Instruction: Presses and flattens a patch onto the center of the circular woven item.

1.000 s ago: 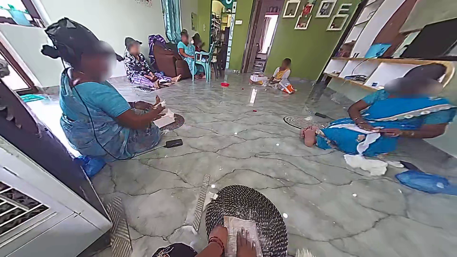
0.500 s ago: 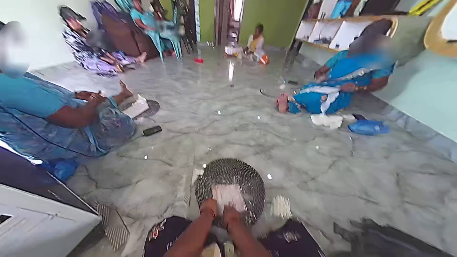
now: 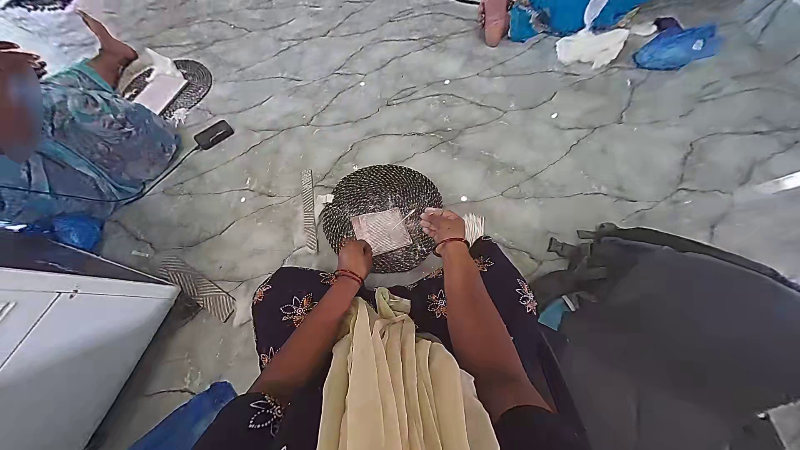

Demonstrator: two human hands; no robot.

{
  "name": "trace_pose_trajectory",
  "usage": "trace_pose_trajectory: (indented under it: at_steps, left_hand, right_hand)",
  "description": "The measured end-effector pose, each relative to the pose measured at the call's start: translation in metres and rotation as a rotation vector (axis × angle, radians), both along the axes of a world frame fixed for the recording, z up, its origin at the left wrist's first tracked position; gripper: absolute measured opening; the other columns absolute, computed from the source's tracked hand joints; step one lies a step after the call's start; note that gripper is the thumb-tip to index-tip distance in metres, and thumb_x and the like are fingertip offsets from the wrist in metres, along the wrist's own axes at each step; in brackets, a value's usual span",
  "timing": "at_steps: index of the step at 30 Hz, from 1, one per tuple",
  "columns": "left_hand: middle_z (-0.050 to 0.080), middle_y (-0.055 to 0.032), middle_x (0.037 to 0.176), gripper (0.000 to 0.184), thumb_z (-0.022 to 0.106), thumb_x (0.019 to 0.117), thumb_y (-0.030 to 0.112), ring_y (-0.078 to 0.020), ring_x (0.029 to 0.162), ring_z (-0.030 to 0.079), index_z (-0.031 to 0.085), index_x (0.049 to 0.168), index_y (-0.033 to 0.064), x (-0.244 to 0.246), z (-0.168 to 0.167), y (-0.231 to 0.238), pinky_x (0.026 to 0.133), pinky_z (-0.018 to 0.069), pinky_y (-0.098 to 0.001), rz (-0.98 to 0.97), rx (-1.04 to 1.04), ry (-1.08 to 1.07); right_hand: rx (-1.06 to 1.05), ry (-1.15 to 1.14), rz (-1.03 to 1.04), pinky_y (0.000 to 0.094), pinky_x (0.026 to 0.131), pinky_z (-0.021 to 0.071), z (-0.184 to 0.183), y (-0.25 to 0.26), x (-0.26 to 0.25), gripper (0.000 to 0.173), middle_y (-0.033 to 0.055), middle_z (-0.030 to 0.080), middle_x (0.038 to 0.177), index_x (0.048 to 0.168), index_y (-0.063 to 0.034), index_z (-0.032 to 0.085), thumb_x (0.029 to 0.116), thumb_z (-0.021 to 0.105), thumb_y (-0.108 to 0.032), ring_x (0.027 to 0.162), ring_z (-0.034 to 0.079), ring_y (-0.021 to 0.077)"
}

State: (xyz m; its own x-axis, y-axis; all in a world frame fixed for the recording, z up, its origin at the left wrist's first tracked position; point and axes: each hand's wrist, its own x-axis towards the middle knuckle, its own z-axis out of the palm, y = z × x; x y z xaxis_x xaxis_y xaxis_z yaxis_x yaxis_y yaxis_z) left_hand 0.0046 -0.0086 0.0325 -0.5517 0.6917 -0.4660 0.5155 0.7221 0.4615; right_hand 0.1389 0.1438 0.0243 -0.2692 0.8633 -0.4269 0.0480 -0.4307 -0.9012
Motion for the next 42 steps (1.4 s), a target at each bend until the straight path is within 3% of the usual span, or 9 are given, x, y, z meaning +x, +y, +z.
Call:
trace_pose_trajectory:
  at_steps: [5,7,10,15,23,30,34,38,42]
  left_hand:
    - [0.070,-0.0231,0.125,0.026,0.057,0.1049,0.013,-0.0355,0.124,0.065,0.069,0.123,-0.0023,0.006,0.007,-0.001,0.111,0.0462,-0.0526,0.029,0.040,-0.024]
    - [0.068,-0.0235,0.128,0.027,0.056,0.1055,0.013,-0.0358,0.127,0.063,0.069,0.124,-0.0026,0.004,0.007,-0.001,0.112,0.0454,-0.0526,0.026,0.033,0.000]
    - [0.061,-0.0253,0.141,0.033,0.051,0.1075,0.013,-0.0402,0.137,0.055,0.065,0.132,-0.0020,-0.013,-0.001,0.000,0.116,0.0419,-0.0568,-0.024,-0.030,0.132]
    - [0.058,-0.0273,0.145,0.033,0.057,0.1032,0.007,-0.0464,0.138,0.052,0.064,0.134,-0.0016,-0.063,-0.042,0.011,0.111,0.0449,-0.0635,-0.086,-0.115,0.249]
    - [0.055,-0.0270,0.147,0.035,0.057,0.1011,0.003,-0.0463,0.141,0.050,0.063,0.134,-0.0037,-0.079,-0.089,0.034,0.111,0.0456,-0.0621,-0.160,-0.253,0.177]
    - [0.054,-0.0288,0.148,0.036,0.053,0.1031,0.002,-0.0473,0.139,0.051,0.060,0.138,-0.0056,-0.080,-0.103,0.036,0.111,0.0454,-0.0633,-0.175,-0.321,0.113]
    - [0.056,-0.0297,0.145,0.035,0.057,0.1017,0.003,-0.0479,0.138,0.052,0.063,0.135,-0.0053,-0.075,-0.101,0.034,0.109,0.0468,-0.0646,-0.180,-0.326,0.105]
    - [0.052,-0.0293,0.149,0.040,0.060,0.1008,0.004,-0.0478,0.140,0.050,0.059,0.139,-0.0041,-0.069,-0.095,0.028,0.110,0.0462,-0.0631,-0.172,-0.346,0.096]
    - [0.056,-0.0336,0.143,0.048,0.059,0.1013,0.005,-0.0512,0.133,0.056,0.049,0.147,-0.0062,-0.068,-0.097,0.026,0.106,0.0481,-0.0667,-0.166,-0.288,0.105]
  right_hand:
    - [0.024,-0.077,0.026,0.0296,0.074,0.0571,-0.006,-0.011,-0.019,0.022,0.0157,0.072,0.104,0.121,0.0053,0.064,0.1035,0.061,-0.007,0.081,0.069,0.0146]
    - [0.190,-0.202,0.078,0.0365,0.091,0.0561,-0.009,-0.009,-0.017,0.027,0.0186,0.071,0.118,0.127,0.0048,0.064,0.1064,0.053,-0.008,0.101,0.071,0.0213]
    - [0.495,-0.614,0.384,0.0519,0.118,0.0382,0.004,-0.008,-0.013,0.049,0.0227,0.054,0.150,0.153,0.0004,0.046,0.1043,0.047,-0.002,0.141,0.052,0.0359]
    - [0.633,-0.913,0.891,0.0592,0.124,0.0262,-0.036,-0.011,-0.039,0.088,0.0314,0.020,0.167,0.161,0.0076,0.017,0.0953,0.070,-0.016,0.156,0.021,0.0462]
    - [0.700,-1.082,1.335,0.0684,0.123,0.0141,-0.094,-0.020,-0.084,0.089,0.0215,0.014,0.172,0.167,-0.0091,0.014,0.0976,0.070,-0.021,0.159,0.015,0.0419]
    - [0.654,-1.096,1.231,0.0617,0.123,0.0243,-0.118,-0.033,-0.091,0.077,0.0307,0.019,0.168,0.168,-0.0170,0.015,0.1022,0.051,0.001,0.156,0.018,0.0481]
    - [0.633,-1.119,1.211,0.0635,0.116,0.0352,-0.112,-0.047,-0.085,0.071,0.0329,0.031,0.162,0.168,-0.0219,0.015,0.1067,0.045,-0.003,0.151,0.030,0.0508]
    - [0.551,-1.102,1.119,0.0606,0.107,0.0464,-0.091,-0.046,-0.077,0.086,0.0314,0.050,0.149,0.167,-0.0132,0.010,0.0982,0.058,0.001,0.135,0.053,0.0485]
    - [0.420,-1.008,0.778,0.0549,0.118,0.0393,-0.073,-0.026,-0.058,0.086,0.0299,0.038,0.159,0.164,-0.0005,0.017,0.0950,0.068,-0.006,0.144,0.045,0.0438]
